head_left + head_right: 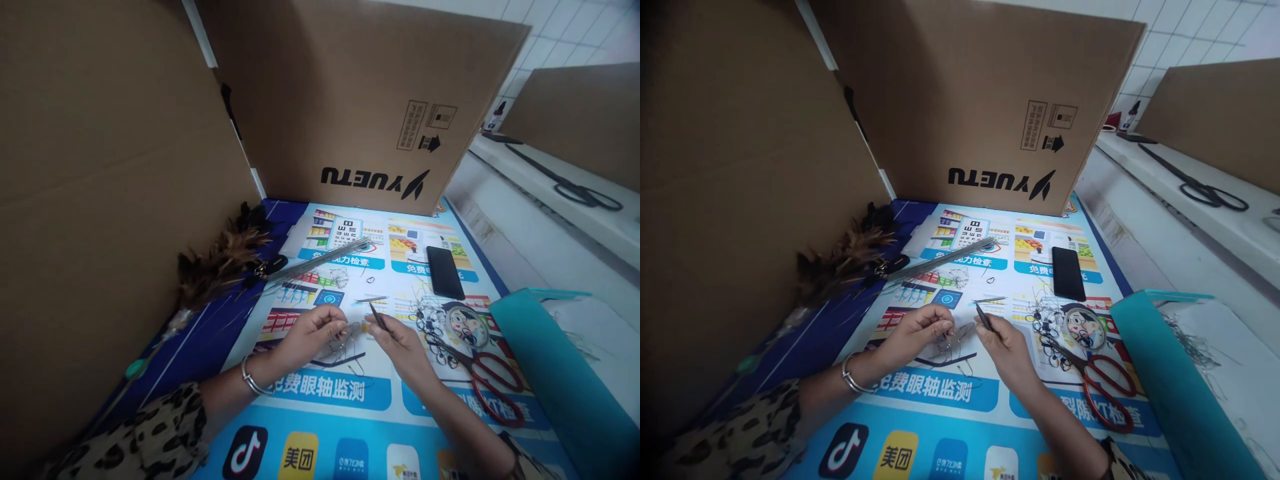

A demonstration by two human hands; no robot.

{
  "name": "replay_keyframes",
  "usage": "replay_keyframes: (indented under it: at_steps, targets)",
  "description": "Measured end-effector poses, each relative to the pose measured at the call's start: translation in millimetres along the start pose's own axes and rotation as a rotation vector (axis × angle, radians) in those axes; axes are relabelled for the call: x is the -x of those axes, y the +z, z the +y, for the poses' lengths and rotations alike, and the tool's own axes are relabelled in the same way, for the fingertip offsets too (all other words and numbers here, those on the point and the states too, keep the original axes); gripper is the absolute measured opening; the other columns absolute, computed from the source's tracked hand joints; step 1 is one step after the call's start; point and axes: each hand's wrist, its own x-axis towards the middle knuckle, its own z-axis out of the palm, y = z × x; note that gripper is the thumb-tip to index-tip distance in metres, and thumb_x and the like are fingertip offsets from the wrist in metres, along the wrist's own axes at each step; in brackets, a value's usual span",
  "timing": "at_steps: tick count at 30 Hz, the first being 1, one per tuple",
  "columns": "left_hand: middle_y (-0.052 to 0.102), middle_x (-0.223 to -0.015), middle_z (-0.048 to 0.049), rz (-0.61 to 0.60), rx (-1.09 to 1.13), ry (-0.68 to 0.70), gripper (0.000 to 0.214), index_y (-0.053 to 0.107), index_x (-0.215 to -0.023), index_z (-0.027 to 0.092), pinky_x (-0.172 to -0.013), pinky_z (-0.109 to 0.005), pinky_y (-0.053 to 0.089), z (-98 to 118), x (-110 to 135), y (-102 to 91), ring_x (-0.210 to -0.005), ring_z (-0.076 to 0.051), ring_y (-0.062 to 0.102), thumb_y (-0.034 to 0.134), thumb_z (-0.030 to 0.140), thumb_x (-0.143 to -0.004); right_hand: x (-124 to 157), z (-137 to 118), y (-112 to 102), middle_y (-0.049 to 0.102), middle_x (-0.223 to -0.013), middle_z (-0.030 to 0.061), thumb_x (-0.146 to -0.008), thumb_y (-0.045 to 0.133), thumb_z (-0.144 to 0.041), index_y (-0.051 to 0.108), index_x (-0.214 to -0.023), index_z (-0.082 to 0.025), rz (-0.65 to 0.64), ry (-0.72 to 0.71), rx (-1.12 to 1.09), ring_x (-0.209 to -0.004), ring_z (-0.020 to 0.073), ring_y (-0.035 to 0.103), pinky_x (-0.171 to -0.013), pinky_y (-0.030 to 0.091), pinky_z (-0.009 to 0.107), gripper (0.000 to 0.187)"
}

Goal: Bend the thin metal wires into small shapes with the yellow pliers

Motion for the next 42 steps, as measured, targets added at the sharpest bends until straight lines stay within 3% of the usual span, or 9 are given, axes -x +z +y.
replay_keyframes:
  at_steps: [6, 12, 23, 42]
  targets:
    - [0.061, -0.071, -0.003, 0.023, -0.042, 0.022, 0.018, 0.059, -0.079, 0.014, -0.062, -0.024, 0.043, 11.7, -1.7, -5.5, -0.066, -0.014, 0.055, 0.054, 0.031, -0.081, 0.7, -0.3, -0.6, 0.061, -0.094, 0.0051, -0.084, 0.044, -0.043, 0.06, -0.105, -0.023, -0.043, -0.106, 0.204, -0.087, 0.0203, 0.055, -0.071, 0.043, 0.028, 0.033]
    - [0.062, -0.071, -0.0031, 0.054, -0.229, 0.109, 0.016, 0.063, -0.077, 0.015, -0.062, -0.025, 0.042, 23.2, 0.1, -11.5, -0.064, -0.014, 0.054, 0.054, 0.028, -0.081, 3.8, -3.0, -3.5, 0.057, -0.077, 0.0027, -0.085, 0.045, -0.041, 0.062, -0.09, -0.024, -0.156, -0.138, 0.493, -0.071, 0.0167, 0.052, -0.062, 0.038, 0.024, 0.025]
    - [0.065, -0.078, -0.0045, -0.007, -0.511, 0.334, 0.013, 0.065, -0.083, 0.017, -0.066, -0.025, 0.044, 13.5, -1.7, -12.6, -0.073, -0.015, 0.059, 0.053, 0.022, -0.082, 7.2, -0.9, 2.1, 0.057, -0.081, 0.0034, -0.085, 0.044, -0.042, 0.06, -0.1, -0.027, -0.137, -0.154, 0.782, -0.074, 0.0164, 0.053, -0.059, 0.034, 0.022, 0.026]
    - [0.064, -0.078, -0.0046, -0.022, -0.636, 0.42, 0.013, 0.063, -0.087, 0.017, -0.066, -0.025, 0.044, 5.1, -1.6, -12.7, -0.074, -0.015, 0.058, 0.051, 0.02, -0.084, 7.1, 4.1, 5.2, 0.059, -0.082, 0.0021, -0.086, 0.043, -0.043, 0.059, -0.095, -0.026, -0.122, -0.192, 0.862, -0.076, 0.0152, 0.054, -0.061, 0.032, 0.022, 0.025]
